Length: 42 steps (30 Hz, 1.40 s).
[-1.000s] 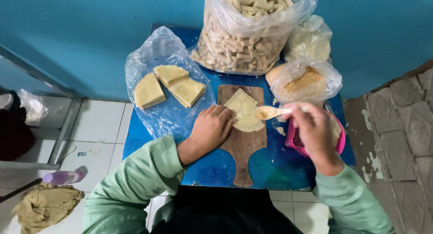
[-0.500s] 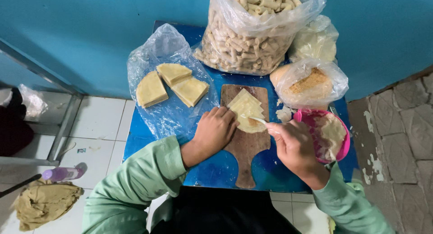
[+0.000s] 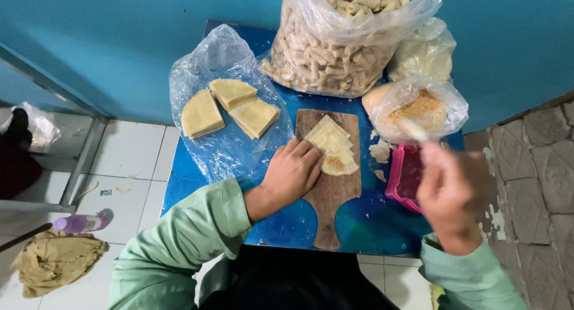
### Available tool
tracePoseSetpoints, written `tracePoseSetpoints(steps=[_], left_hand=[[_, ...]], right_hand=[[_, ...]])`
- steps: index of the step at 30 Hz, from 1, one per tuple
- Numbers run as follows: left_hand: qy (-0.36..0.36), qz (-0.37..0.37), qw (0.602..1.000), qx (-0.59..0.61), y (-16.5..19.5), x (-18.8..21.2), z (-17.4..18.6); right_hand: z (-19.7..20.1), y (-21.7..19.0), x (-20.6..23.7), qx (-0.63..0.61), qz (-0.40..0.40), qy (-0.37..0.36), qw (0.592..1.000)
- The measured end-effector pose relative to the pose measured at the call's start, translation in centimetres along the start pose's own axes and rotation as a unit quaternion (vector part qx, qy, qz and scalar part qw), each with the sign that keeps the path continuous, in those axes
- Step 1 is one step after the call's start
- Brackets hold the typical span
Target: The person takes thin square dough sheets one at a time, spreads a filling from a pink container onto them using a spoon, and stacks the coated sheets into a pile on a wooden board, occasionally sprinkling a powdery ingredient from a plastic bag between layers.
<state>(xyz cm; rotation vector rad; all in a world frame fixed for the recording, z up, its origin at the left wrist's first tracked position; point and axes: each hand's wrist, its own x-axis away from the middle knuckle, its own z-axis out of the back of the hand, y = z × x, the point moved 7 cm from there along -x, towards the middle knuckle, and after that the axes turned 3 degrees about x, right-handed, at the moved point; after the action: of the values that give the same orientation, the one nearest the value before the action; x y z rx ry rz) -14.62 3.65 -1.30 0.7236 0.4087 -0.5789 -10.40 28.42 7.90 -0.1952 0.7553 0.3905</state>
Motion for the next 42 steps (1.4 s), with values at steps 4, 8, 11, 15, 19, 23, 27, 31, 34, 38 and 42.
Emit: tracePoseSetpoints(steps=[4, 8, 11, 15, 19, 23, 27, 31, 34, 38, 42], left_hand=[[0.01, -0.018, 1.0, 0.022, 0.5, -0.2, -0.2], [-0.01, -0.001, 0.997, 0.078, 0.4, -0.9, -1.0], [-0.033, 0.03, 0.992, 0.115, 0.4, -1.2, -2.0], [-0.052, 0.051, 0.986, 0.15, 0.5, -1.7, -3.2], [-0.044, 0.048, 0.985, 0.161, 0.5, -1.6, -3.6], [-0.042, 0.026, 0.985, 0.165, 0.3, -1.5, -3.7], [-0.037, 0.004, 0.989, 0.142, 0.4, -1.3, -3.8], [-0.027, -0.004, 0.991, 0.131, 0.2, -1.3, -3.7], [-0.027, -0.007, 0.992, 0.125, 0.1, -1.1, -3.6], [-0.019, -0.006, 0.994, 0.108, 0.0, -1.2, -3.4], [-0.019, -0.012, 0.997, 0.07, 0.3, -1.4, -3.3]], right_hand=[[-0.5, 2.4, -2.7, 0.036, -0.067, -0.018, 0.997], [-1.3, -0.1, -4.1, 0.103, -0.008, -0.026, 0.994], [-2.2, -3.0, -1.4, -0.006, -0.029, 0.008, 1.0], [-7.5, -5.5, 3.7, -0.249, -0.111, -0.098, 0.957], [-9.4, -3.9, 5.0, -0.236, -0.117, -0.123, 0.957], [-10.1, -3.2, 4.0, -0.187, -0.085, -0.142, 0.968], [-11.1, -3.6, 2.9, -0.179, -0.049, -0.156, 0.97], [-11.7, -3.7, 2.0, -0.163, -0.015, -0.149, 0.975], [-12.7, -2.8, 2.2, -0.193, -0.107, -0.186, 0.958], [-13.1, -2.2, 2.7, -0.268, -0.188, -0.191, 0.925], [-12.5, -2.7, 2.7, -0.325, -0.147, -0.16, 0.92]])
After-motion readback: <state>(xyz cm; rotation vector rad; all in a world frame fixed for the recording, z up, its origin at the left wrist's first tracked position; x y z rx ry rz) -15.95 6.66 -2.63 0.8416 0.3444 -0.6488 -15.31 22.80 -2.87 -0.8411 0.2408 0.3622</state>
